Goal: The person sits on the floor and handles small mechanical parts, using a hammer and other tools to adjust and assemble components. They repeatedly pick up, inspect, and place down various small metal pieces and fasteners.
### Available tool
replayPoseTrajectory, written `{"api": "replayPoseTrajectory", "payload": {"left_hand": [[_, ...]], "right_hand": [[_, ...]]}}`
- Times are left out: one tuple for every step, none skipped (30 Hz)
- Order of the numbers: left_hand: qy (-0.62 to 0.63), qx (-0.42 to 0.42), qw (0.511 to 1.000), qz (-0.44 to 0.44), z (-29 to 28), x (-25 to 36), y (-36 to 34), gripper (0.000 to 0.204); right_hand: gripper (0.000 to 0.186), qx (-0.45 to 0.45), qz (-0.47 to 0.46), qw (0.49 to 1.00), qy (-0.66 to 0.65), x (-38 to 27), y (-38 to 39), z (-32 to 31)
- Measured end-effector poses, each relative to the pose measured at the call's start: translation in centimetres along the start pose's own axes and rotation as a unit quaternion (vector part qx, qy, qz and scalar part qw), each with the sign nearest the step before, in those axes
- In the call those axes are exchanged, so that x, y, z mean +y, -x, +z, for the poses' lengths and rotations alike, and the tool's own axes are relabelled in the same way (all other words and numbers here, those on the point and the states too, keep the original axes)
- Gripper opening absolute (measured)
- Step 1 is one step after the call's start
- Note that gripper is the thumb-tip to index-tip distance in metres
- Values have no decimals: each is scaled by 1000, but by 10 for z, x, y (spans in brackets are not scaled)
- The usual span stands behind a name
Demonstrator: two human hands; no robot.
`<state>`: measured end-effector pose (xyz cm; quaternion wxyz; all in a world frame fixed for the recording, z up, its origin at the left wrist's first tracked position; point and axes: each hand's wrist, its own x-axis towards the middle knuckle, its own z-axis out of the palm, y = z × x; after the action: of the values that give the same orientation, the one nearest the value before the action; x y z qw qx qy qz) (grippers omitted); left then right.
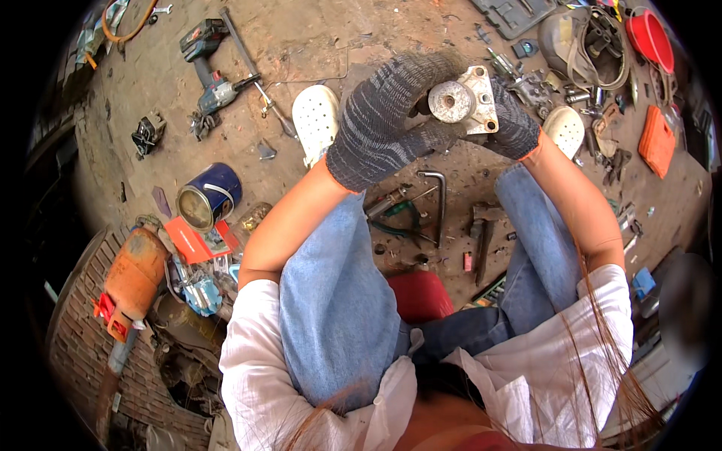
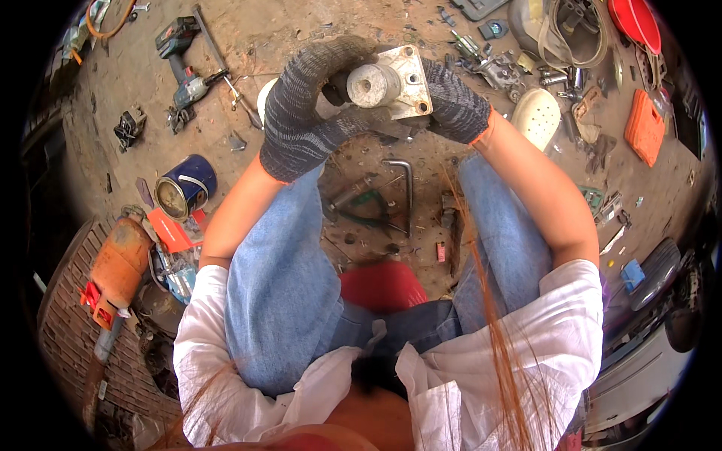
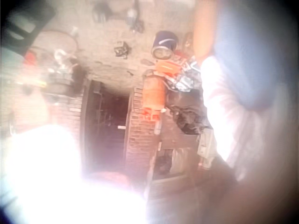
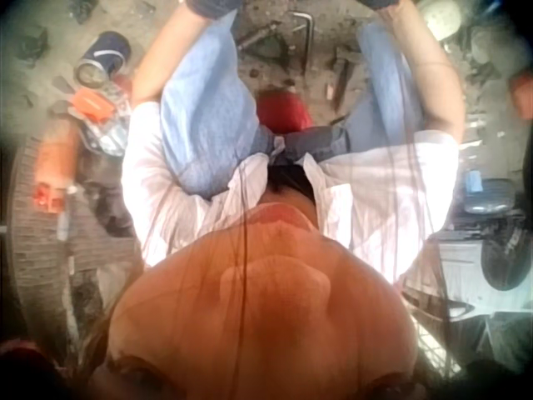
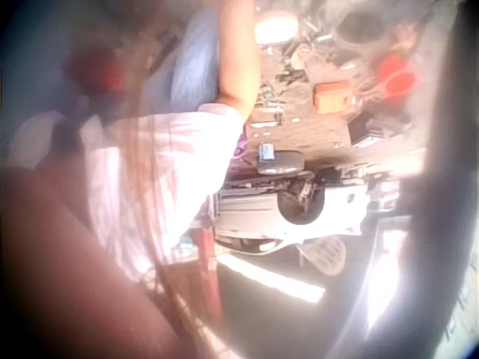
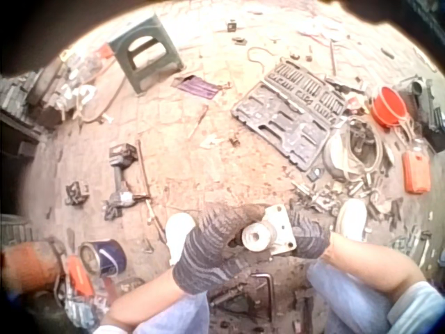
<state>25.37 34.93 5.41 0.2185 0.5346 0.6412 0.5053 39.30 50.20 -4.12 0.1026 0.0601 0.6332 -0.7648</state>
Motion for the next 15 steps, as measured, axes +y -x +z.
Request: {"api": "replayPoseTrajectory", "payload": {"left_hand": [[25,-4,1000,-12,0,0,1,61],[50,-8,998,-24,0,-1,2,59],[35,-12,999,-20,-1,0,2,59],[21,-16,1000,-16,-1,2,2,59],[8,-21,1000,-11,-2,3,2,58],[-2,-20,1000,-14,-3,3,1,57],[-12,-19,1000,-16,-4,4,0,56],[-22,-18,999,-18,-4,5,-1,55],[30,7,999,-32,-1,2,0,54],[80,31,995,-47,4,-3,2,53],[131,55,988,-61,7,-7,2,52],[210,51,967,-134,5,-10,2,49],[282,51,934,-213,-1,-14,3,47],[354,48,890,-284,-5,-15,3,45],[453,68,837,-299,-3,-16,6,41]], "right_hand": [[52,2,22,999,-43,0,0,2],[52,8,44,992,-121,-1,2,3],[52,13,66,978,-198,-3,4,5],[46,31,82,963,-255,-4,5,7],[40,49,97,944,-311,-6,6,9],[35,68,112,922,-365,-7,6,10],[35,72,97,943,-309,-5,5,10],[36,77,82,961,-251,-1,5,10],[35,66,64,980,-179,2,4,4],[35,56,45,992,-107,5,4,0],[34,30,23,999,-21,8,6,-12],[34,5,2,998,66,10,8,-18],[39,48,74,994,70,-36,5,-2],[45,95,147,982,72,-85,4,13],[47,132,167,976,53,-98,5,21]]}}
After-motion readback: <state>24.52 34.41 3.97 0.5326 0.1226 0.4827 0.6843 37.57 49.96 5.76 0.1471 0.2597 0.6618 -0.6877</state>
